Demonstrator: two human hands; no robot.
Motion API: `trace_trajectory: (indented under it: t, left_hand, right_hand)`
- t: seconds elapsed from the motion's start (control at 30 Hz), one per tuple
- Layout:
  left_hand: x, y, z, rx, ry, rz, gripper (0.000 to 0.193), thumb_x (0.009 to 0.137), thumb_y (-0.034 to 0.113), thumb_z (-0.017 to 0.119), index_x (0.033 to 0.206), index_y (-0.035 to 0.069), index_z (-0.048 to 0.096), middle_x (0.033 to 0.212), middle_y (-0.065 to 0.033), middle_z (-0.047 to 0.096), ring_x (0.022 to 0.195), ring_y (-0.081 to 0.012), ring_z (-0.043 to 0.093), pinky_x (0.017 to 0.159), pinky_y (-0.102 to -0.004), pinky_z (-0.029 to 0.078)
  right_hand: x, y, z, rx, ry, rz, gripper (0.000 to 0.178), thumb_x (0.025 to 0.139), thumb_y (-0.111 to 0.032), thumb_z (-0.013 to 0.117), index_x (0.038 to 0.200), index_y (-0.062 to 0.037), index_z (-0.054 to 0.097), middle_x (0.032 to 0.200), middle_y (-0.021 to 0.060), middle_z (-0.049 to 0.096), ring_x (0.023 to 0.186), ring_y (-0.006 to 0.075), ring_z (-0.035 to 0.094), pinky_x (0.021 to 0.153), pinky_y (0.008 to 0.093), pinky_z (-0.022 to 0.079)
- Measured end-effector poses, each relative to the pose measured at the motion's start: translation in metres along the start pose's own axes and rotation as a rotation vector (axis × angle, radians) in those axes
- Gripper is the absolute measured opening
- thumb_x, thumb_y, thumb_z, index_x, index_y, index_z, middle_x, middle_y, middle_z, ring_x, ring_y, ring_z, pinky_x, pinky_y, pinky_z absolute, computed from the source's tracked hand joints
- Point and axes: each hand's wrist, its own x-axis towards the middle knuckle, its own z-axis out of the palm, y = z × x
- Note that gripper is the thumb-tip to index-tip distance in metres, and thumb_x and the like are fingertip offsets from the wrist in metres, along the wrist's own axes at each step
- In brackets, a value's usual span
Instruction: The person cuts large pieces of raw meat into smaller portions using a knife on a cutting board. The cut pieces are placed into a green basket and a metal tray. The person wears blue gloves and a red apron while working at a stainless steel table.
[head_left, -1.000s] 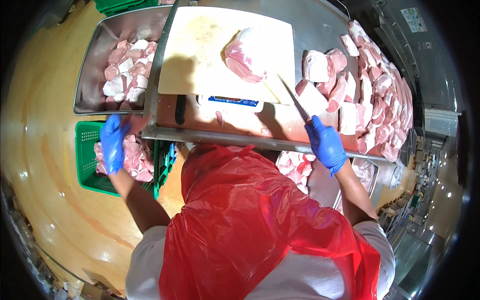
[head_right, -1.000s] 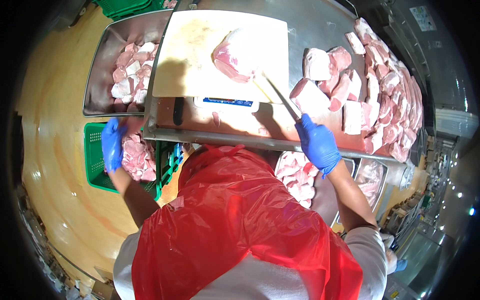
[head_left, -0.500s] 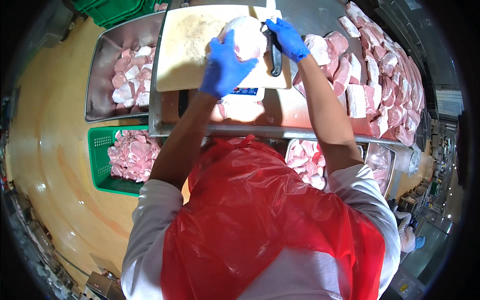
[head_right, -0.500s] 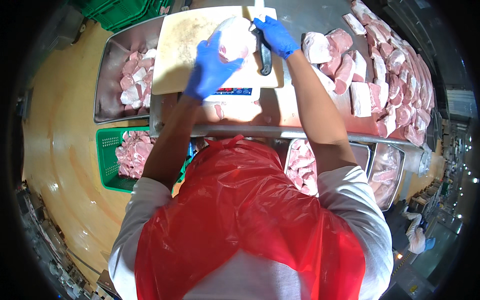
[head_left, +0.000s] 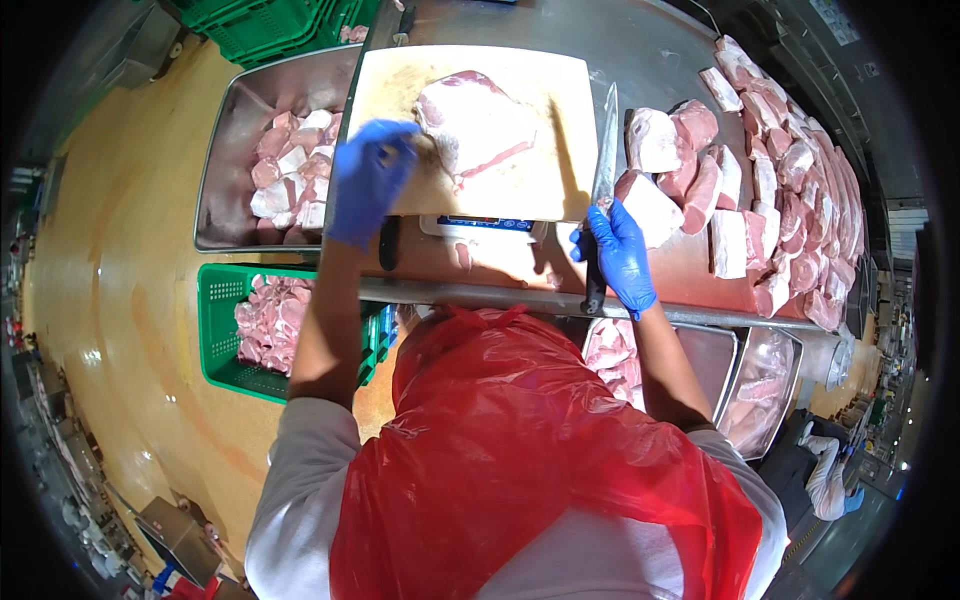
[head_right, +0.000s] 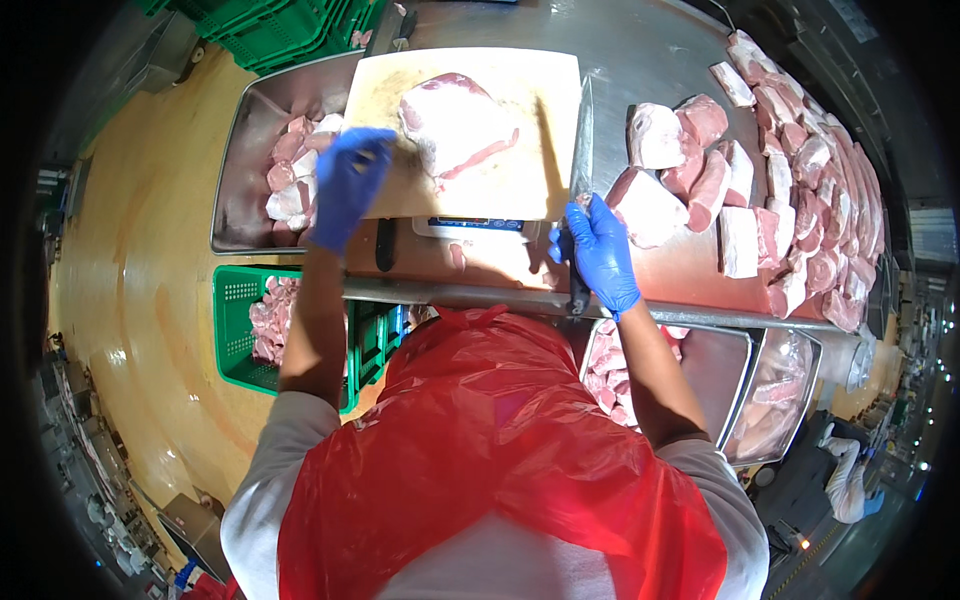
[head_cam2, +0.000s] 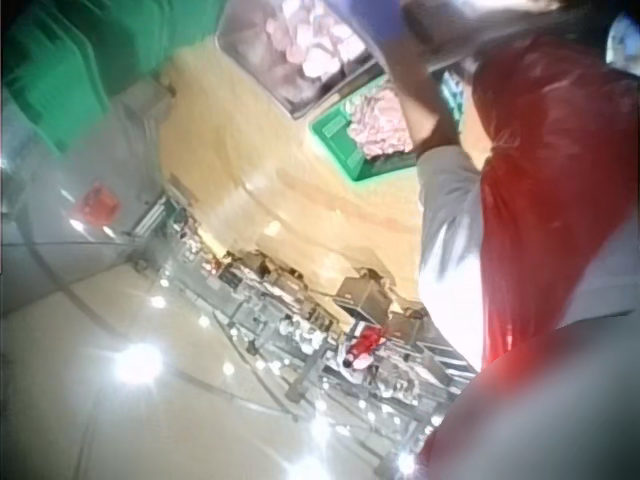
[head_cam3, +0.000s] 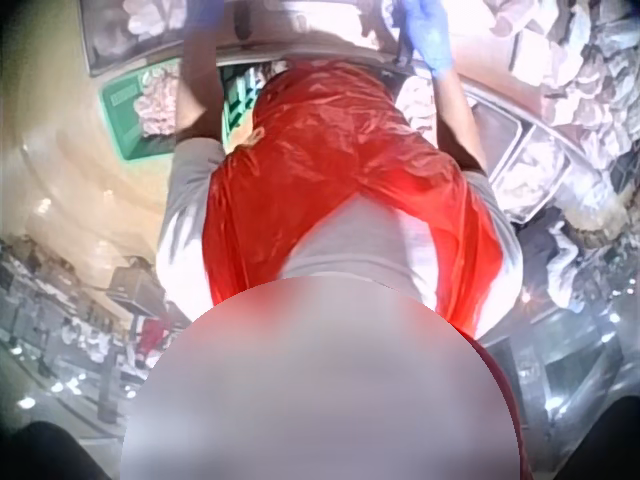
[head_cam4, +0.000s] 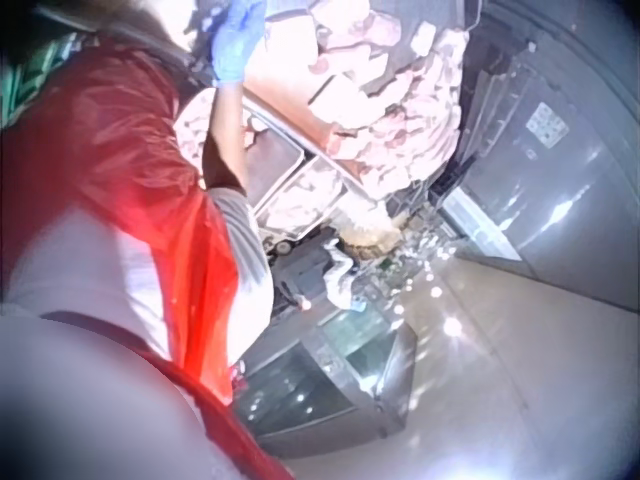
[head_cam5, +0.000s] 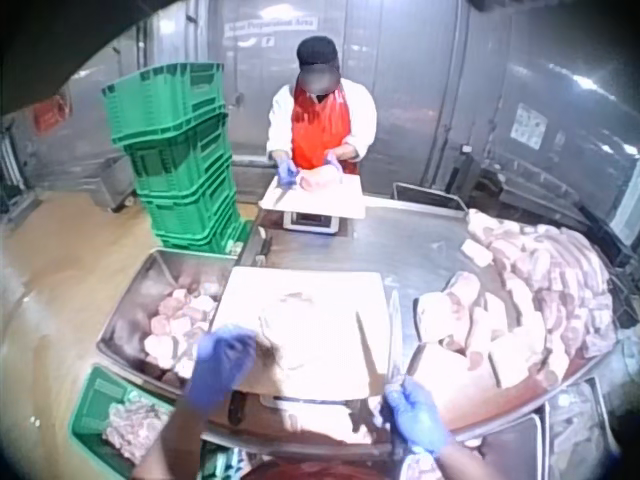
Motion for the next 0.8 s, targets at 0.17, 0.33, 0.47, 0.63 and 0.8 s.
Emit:
trace_trajectory:
  t: [0.17,0.33,0.47,0.63,0.8]
  left_hand:
    - [-0.039,0.022,0.078,0.234,0.283,0.066,0.020,0.085,0.011,0.073,0.104,0.007,0.069,0.095,-0.0136,0.068,0.082,-0.0287,0.067,0.072,-0.0380,0.054]
    - [-0.043,0.004,0.100,0.259,0.328,0.036,0.012,0.078,0.006,0.074,0.088,0.007,0.066,0.086,-0.0111,0.067,0.078,-0.0324,0.067,0.069,-0.0405,0.054]
    - [-0.048,-0.001,0.093,0.301,0.278,0.003,0.010,0.078,0.006,0.073,0.085,0.007,0.066,0.083,-0.0112,0.067,0.074,-0.0320,0.066,0.066,-0.0407,0.054]
    - [-0.054,-0.004,0.086,0.192,0.379,0.018,0.009,0.079,0.007,0.069,0.079,0.009,0.061,0.077,-0.0105,0.063,0.071,-0.0326,0.063,0.063,-0.0429,0.051]
    - [-0.064,0.000,0.060,0.322,0.231,-0.180,0.009,0.079,0.009,0.070,0.087,0.006,0.067,0.088,-0.0123,0.067,0.082,-0.0334,0.065,0.072,-0.0416,0.053]
  right_hand:
    - [0.022,-0.017,0.024,-0.668,0.002,-0.475,0.018,0.102,-0.019,0.056,0.104,-0.0014,0.057,0.082,0.0216,0.069,0.075,0.0441,0.067,0.066,0.0497,0.053]
    - [0.058,-0.046,0.090,-0.925,-0.096,-0.652,0.019,0.099,-0.023,0.054,0.105,-0.0056,0.055,0.083,0.0225,0.067,0.076,0.0437,0.065,0.066,0.0526,0.051]
    - [0.065,-0.052,0.099,-1.082,-0.180,-0.593,0.023,0.096,-0.022,0.056,0.113,-0.0073,0.055,0.085,0.0233,0.067,0.077,0.0433,0.067,0.066,0.0524,0.051]
    - [0.055,-0.025,-0.026,-1.322,-0.427,-0.423,0.028,0.095,-0.019,0.055,0.122,-0.0087,0.053,0.088,0.0210,0.070,0.076,0.0405,0.069,0.064,0.0506,0.053]
    - [0.043,-0.073,-0.077,-1.636,-0.504,-0.503,0.026,0.096,-0.016,0.053,0.120,-0.0066,0.053,0.089,0.0220,0.069,0.075,0.0410,0.069,0.063,0.0515,0.053]
